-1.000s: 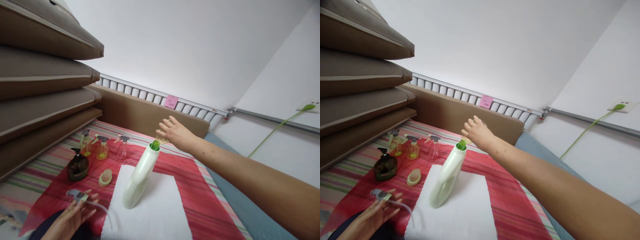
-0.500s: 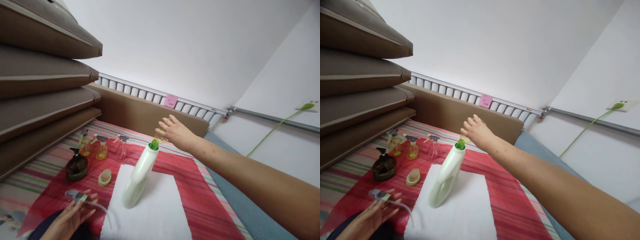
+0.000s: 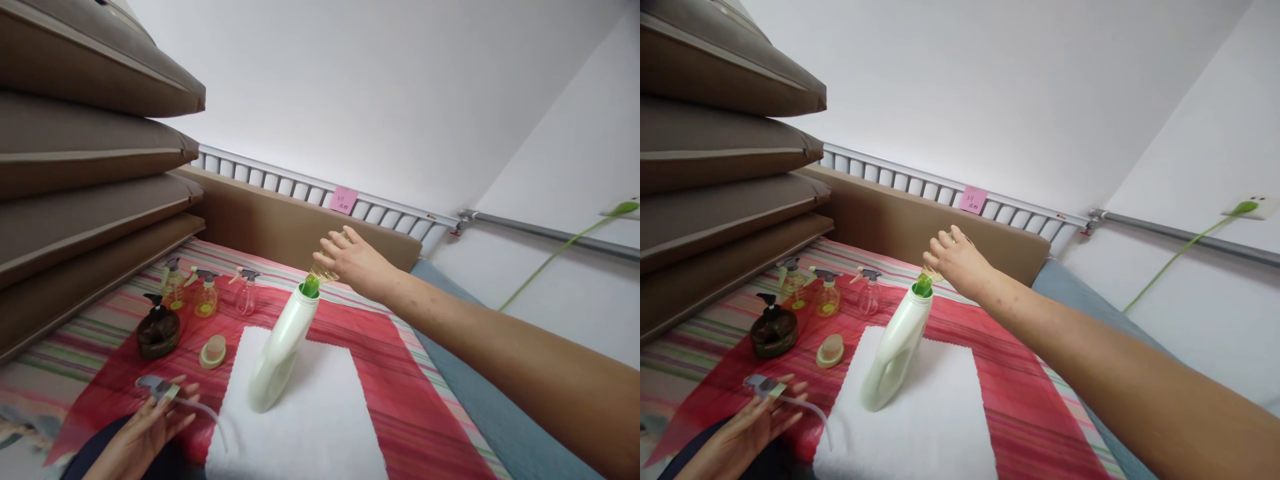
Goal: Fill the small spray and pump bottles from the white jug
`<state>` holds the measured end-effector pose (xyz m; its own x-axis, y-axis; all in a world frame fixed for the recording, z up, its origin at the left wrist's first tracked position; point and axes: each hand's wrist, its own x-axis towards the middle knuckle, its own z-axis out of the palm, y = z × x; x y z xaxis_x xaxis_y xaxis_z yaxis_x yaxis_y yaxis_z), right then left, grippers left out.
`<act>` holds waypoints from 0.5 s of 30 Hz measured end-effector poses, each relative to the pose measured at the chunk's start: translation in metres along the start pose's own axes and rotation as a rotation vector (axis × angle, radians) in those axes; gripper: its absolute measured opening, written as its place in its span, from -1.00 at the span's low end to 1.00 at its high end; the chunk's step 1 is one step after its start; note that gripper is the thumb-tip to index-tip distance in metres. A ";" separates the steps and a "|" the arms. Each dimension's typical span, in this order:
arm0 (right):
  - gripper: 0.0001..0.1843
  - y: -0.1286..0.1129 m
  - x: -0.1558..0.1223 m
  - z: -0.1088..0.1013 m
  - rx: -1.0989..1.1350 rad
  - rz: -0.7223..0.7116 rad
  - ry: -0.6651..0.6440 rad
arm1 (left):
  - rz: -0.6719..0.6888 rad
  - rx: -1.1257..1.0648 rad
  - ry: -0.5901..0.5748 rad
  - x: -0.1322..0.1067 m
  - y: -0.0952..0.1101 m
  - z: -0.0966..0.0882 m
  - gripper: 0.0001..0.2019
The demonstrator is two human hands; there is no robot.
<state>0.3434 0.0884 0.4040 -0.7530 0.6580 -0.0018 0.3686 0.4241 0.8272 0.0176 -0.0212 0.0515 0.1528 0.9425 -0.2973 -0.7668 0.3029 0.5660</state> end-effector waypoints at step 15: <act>-0.27 -0.099 -0.121 0.075 0.962 0.833 0.330 | 0.148 0.106 0.034 -0.019 0.018 0.033 -0.72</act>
<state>0.4391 0.0138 0.2801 -0.1591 0.8120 0.5615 0.9197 0.3287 -0.2148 0.0213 -0.0292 0.0926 0.0208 0.9731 -0.2294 -0.7087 0.1762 0.6831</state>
